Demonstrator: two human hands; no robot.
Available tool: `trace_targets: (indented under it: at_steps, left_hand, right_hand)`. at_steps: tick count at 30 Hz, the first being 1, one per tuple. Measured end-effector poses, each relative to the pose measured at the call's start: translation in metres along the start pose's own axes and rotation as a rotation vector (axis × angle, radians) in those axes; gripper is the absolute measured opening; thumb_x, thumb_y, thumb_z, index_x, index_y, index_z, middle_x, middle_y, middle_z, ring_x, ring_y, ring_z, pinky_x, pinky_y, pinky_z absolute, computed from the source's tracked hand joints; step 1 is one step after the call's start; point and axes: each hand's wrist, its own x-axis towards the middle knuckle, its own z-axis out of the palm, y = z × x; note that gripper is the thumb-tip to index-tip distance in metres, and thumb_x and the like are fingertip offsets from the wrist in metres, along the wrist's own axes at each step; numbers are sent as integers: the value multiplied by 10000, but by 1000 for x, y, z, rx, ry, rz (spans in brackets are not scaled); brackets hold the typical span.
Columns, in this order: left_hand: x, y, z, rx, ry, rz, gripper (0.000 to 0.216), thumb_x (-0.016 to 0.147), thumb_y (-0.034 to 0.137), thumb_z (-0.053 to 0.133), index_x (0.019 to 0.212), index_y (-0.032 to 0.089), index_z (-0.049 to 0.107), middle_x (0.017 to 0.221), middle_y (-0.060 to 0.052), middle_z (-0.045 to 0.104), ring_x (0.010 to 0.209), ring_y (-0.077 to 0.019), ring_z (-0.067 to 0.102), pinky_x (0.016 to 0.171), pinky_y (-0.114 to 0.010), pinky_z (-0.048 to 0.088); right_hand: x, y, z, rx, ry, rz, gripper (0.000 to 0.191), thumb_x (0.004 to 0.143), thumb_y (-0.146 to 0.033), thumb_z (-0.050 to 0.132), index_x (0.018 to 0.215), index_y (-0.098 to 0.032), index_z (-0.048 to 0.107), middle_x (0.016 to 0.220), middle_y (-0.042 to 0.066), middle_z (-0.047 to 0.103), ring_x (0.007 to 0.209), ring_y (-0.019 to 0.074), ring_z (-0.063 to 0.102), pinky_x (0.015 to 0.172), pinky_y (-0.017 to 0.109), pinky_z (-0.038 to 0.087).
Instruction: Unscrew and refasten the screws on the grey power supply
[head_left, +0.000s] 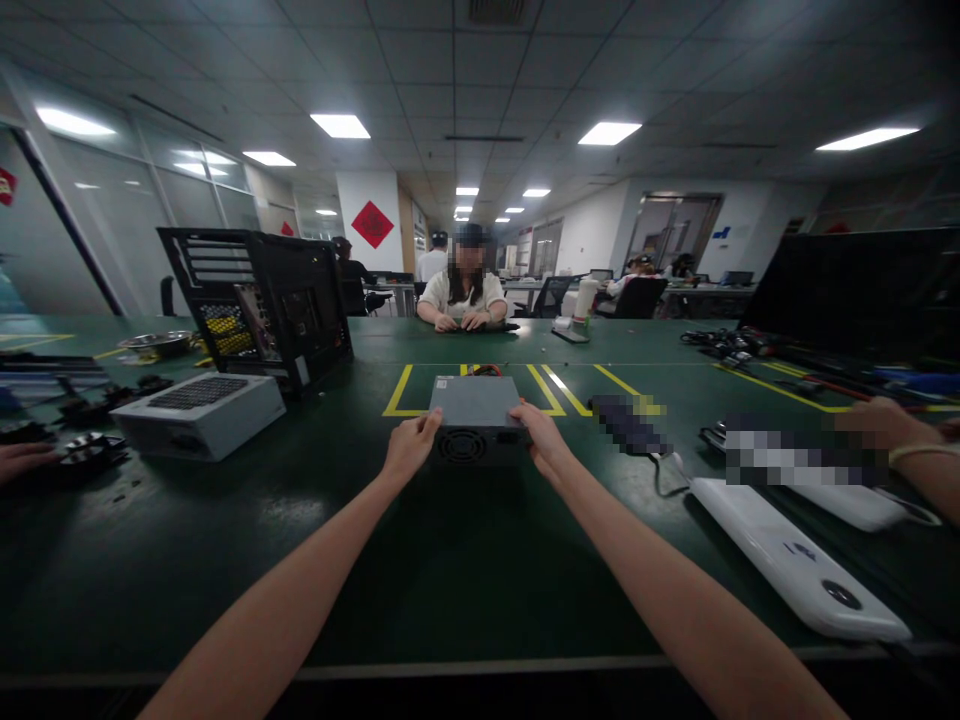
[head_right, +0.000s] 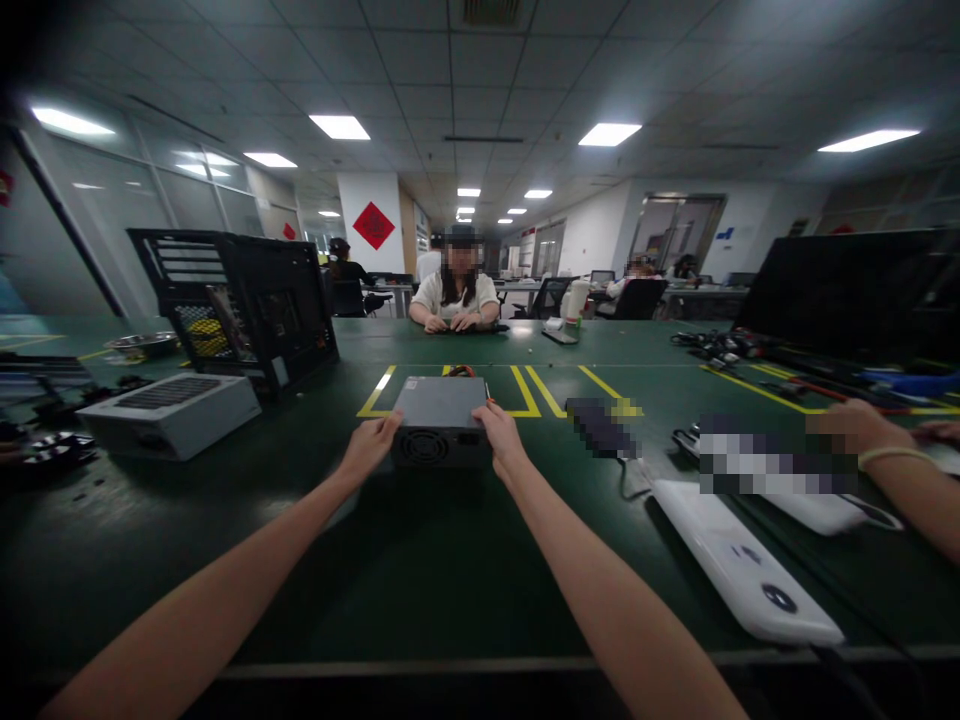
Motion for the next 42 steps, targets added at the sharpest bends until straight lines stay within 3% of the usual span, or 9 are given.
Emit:
trace_targets:
  at_steps: [9, 18, 22, 25, 27, 32, 35, 39, 42]
  left_hand:
    - [7, -6, 1, -2, -33, -17, 597, 822, 606, 291, 691, 153, 657, 667, -51, 613, 694, -211, 589, 573, -237, 331]
    - [9, -7, 1, -43, 2, -3, 579, 831, 602, 289, 639, 159, 608, 602, -26, 573, 647, -191, 565, 562, -236, 331]
    - [4, -2, -17, -103, 170, 29, 498, 883, 510, 239, 900, 172, 604, 781, -35, 620, 744, -179, 570, 644, -244, 365]
    - [-4, 10, -28, -182, 324, 175, 403, 896, 426, 278, 923, 180, 596, 804, -27, 610, 711, -155, 551, 646, -240, 367]
    - [-12, 20, -27, -230, 241, 222, 400, 900, 409, 275, 899, 182, 604, 698, -4, 571, 620, -138, 515, 602, -235, 359]
    - [-29, 39, 10, -261, -249, 322, 367, 895, 368, 306, 893, 191, 627, 728, 2, 572, 681, -133, 519, 629, -234, 368]
    - [-31, 39, 31, -328, -479, 274, 374, 889, 371, 319, 950, 169, 628, 651, 9, 534, 629, -127, 493, 603, -235, 366]
    - [-28, 33, 38, -508, -682, 141, 393, 892, 354, 313, 1016, 120, 604, 604, 11, 535, 622, -118, 502, 638, -240, 379]
    - [-27, 30, 36, -656, -731, 44, 400, 897, 363, 314, 1040, 102, 581, 706, -32, 626, 726, -131, 564, 737, -268, 396]
  right_hand:
    - [9, 8, 0, 48, -14, -1, 191, 526, -295, 633, 687, -204, 587, 528, -74, 544, 508, 106, 471, 478, 223, 346]
    - [13, 12, -1, 96, -27, -25, 281, 543, -389, 689, 740, -197, 628, 620, -35, 625, 597, 137, 556, 540, 240, 418]
    - [17, 8, -8, 120, 50, -30, 248, 588, -412, 657, 718, -205, 619, 621, -36, 621, 583, 126, 552, 508, 230, 416]
    - [22, 7, -15, 125, 143, -36, 198, 585, -361, 655, 702, -210, 603, 579, -57, 588, 560, 102, 536, 495, 209, 411]
    - [25, 8, -19, 120, 180, -37, 176, 589, -348, 644, 689, -212, 594, 553, -65, 567, 547, 95, 529, 486, 202, 407]
    - [24, 9, -18, 93, 169, -34, 167, 585, -344, 638, 665, -207, 587, 539, -54, 562, 540, 107, 537, 480, 216, 413]
    - [20, 9, -15, 71, 142, -38, 177, 577, -354, 642, 651, -203, 586, 539, -44, 570, 541, 118, 542, 479, 229, 414]
    - [17, 11, -13, 30, 127, -59, 209, 578, -379, 642, 685, -203, 605, 583, -34, 599, 581, 127, 558, 490, 231, 410]
    - [16, 13, -12, -11, 121, -96, 249, 593, -419, 637, 722, -206, 625, 606, -33, 611, 624, 138, 564, 517, 236, 414]
